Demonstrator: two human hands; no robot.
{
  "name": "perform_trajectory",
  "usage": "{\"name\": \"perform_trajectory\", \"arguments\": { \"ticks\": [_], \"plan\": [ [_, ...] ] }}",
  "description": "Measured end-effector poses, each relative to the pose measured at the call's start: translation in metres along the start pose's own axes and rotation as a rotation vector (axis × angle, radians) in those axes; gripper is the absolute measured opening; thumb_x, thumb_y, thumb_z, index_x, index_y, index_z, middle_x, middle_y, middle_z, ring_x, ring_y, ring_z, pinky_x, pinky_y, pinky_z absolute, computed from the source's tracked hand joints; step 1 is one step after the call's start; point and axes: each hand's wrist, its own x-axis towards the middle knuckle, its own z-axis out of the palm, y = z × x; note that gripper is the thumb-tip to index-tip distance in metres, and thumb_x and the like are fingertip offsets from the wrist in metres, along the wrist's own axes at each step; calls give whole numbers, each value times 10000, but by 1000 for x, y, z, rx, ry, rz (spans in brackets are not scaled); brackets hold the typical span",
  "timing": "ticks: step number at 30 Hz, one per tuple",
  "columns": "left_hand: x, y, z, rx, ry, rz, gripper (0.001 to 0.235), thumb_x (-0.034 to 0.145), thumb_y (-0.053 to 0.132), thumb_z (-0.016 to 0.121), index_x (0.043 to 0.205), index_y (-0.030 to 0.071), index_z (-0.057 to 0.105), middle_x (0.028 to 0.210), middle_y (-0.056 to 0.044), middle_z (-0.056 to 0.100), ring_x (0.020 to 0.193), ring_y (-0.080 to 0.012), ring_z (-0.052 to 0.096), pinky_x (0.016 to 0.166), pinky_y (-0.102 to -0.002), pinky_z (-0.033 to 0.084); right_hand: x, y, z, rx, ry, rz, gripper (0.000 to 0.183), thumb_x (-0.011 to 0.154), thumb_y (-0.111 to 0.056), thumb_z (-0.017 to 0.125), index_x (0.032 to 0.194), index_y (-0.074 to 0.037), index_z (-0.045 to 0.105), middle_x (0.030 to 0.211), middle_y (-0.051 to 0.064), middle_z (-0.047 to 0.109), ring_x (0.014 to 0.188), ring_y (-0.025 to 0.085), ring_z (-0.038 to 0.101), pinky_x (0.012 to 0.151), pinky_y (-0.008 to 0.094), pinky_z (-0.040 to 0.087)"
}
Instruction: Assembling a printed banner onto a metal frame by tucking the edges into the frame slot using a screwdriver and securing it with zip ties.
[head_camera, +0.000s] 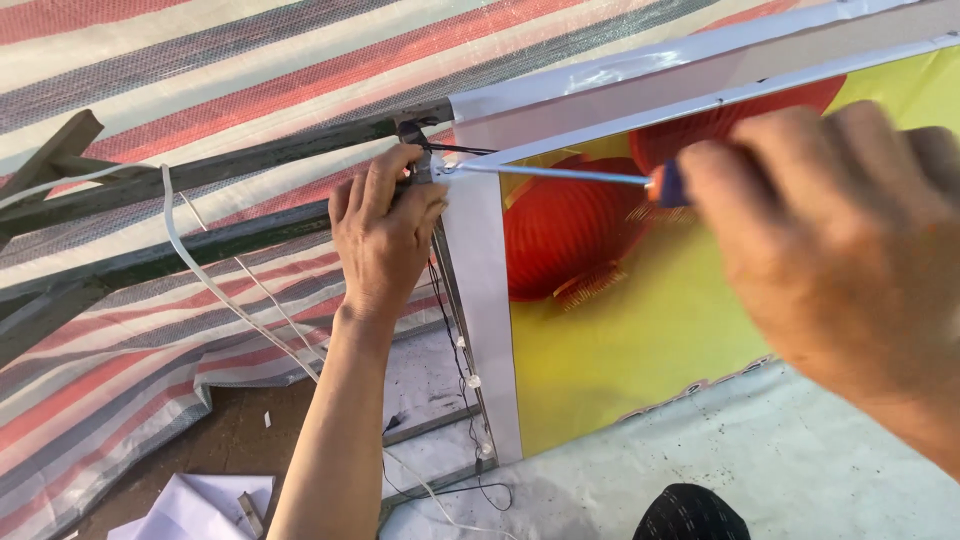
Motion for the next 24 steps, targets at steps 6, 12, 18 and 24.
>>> {"name": "perform_trajectory", "arguments": {
  "ticks": [6,12,18,24],
  "plan": [
    [-3,-1,9,-27,43,14,203,864,126,873,848,82,676,1205,10,606,952,-154,619,908,-344,468,-66,-10,46,598,-249,318,307,948,-136,911,1232,-157,796,1065,-2,699,909,181,649,720,299,493],
    [-6,12,-1,-110,227,-77,161,893,59,841,859,53,684,1136,-62,655,947,-210,610,902,-374,462,-135,-81,59,1209,-324,529,316,797,-80,844,1069,-5,702,1007,198,729,685,265,716,525,317,617],
    [-131,141,-15,-1141,-78,-892,224,810,-118,683,875,93,637,1115,-50,707,927,-158,648,774,-310,561,-191,-156,22,1825,-808,1185,294,668,-45,883,946,-73,790,728,16,735,590,132,603,569,265,496],
    [-221,249,-1,-1703,-435,-1546,113,921,59,731,908,-47,695,902,-114,680,860,-202,588,886,-365,468,-218,-145,-12,1897,-522,985,338,717,-83,854,1047,-106,786,760,23,751,535,97,578,479,239,455]
  ]
}}
